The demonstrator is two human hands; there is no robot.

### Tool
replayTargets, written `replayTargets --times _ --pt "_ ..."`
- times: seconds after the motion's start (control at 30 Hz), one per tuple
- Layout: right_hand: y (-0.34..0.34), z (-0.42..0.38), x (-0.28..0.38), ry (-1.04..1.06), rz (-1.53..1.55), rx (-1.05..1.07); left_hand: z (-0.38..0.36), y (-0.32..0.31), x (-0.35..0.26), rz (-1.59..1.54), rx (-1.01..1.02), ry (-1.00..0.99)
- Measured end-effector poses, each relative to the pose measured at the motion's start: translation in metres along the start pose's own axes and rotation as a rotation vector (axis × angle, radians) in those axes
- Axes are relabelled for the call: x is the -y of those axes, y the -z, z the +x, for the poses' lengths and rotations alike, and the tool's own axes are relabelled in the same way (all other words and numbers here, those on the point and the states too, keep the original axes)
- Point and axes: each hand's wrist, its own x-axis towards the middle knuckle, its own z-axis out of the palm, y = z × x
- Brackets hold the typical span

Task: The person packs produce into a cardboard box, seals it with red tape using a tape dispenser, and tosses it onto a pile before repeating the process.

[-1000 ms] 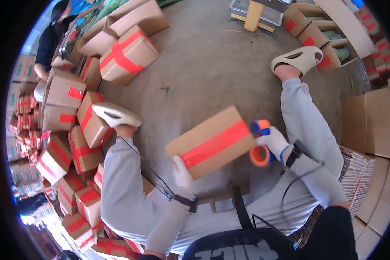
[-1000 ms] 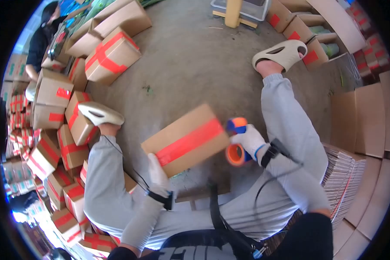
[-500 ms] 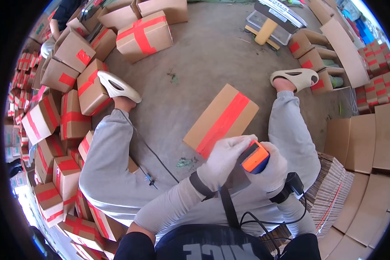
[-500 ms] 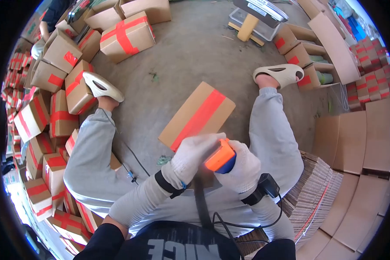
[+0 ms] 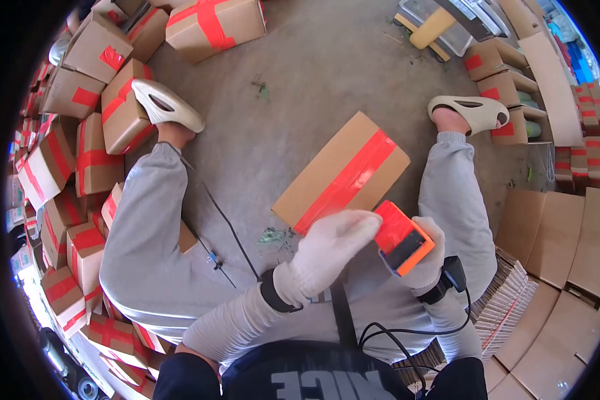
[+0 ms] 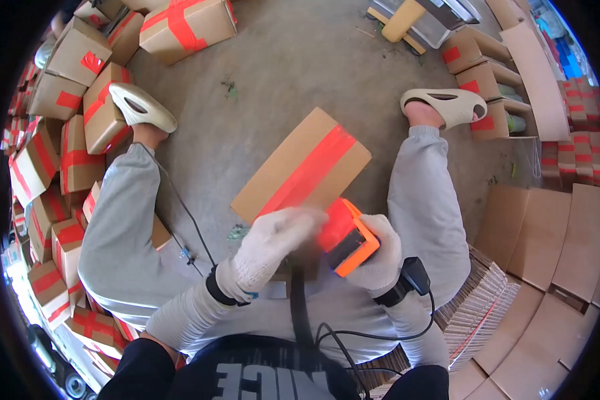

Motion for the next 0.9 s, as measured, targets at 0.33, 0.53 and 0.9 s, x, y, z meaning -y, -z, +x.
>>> replayTargets --times 0.33,0.53,0.9 --pt "-0.009 0.004 0.017 -0.096 -0.200 0.011 0.010 -0.003 0.014 0.225 -0.201 -0.262" --pt "0.021 0.004 0.004 -0.526 -0.521 0.346 0.067 0.096 -0.008 0.300 -0.640 -0.221" --pt "-0.074 0.104 0.003 -0.549 -0.516 0.451 0.127 0.219 0.038 1.189 -0.503 0.487"
